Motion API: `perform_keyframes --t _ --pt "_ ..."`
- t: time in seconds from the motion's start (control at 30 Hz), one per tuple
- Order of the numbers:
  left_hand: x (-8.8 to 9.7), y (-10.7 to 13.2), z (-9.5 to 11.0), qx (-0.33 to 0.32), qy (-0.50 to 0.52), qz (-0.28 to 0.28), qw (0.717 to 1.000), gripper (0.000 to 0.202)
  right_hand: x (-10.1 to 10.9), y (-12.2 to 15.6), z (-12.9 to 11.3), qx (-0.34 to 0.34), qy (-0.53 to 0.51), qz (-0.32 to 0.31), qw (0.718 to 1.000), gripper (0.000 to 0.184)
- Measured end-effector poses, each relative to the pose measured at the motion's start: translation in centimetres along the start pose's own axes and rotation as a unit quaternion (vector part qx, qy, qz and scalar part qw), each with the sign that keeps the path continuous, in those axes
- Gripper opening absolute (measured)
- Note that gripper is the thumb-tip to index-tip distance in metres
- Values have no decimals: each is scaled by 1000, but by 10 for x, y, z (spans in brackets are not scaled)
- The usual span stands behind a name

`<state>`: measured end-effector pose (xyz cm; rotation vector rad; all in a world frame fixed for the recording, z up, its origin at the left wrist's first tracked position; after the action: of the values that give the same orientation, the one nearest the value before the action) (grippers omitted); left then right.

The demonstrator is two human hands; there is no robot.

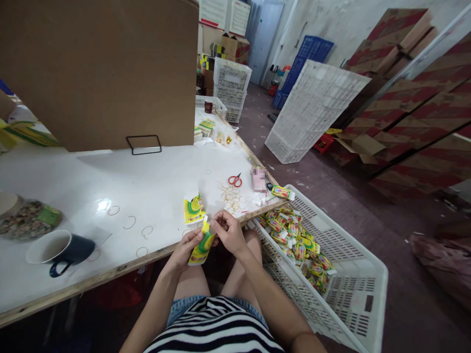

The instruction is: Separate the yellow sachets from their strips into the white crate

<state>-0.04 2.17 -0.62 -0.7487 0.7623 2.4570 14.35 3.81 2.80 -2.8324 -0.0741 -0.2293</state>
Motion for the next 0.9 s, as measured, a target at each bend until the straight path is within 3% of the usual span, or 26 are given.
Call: perform_keyframes --t 0.1,0.2,0.3,0.4,0.5,0.6,0.77,0.9 --pt "2 -4 0 -35 16 63 997 48 0 6 3 11 41 71 997 32" --pt "7 -10 -3 -86 4 158 984 49 -7 15 9 -16 49 23 998 24" --pt "9 -13 -8 -111 -33 193 974 44 -10 21 16 -32 63 11 997 22" --pt "8 -13 -9 -128 -79 195 969 44 -7 21 20 -39 80 41 995 24" --pt "4 -7 -6 -146 -119 184 965 56 -1 18 18 -40 45 60 996 19" --pt "-1 0 -1 -148 -151 138 968 62 3 16 12 -27 -12 70 997 39" --pt "-3 8 9 -128 -183 65 973 68 9 15 3 -21 -62 7 998 42" --pt "-2 8 8 -102 -152 30 983 65 15 13 4 -26 -95 -39 994 38"
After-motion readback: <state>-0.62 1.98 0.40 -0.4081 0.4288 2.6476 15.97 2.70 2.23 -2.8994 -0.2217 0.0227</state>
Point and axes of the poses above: each hand's wrist, its own y-axis away from the middle knuckle, its own x-axis out of the back of the hand, z = x × y, the point moved 2 cm from there along -y, towards the middle knuckle, and after that the axes turned 12 degrees about x, right-handed, at the moved point
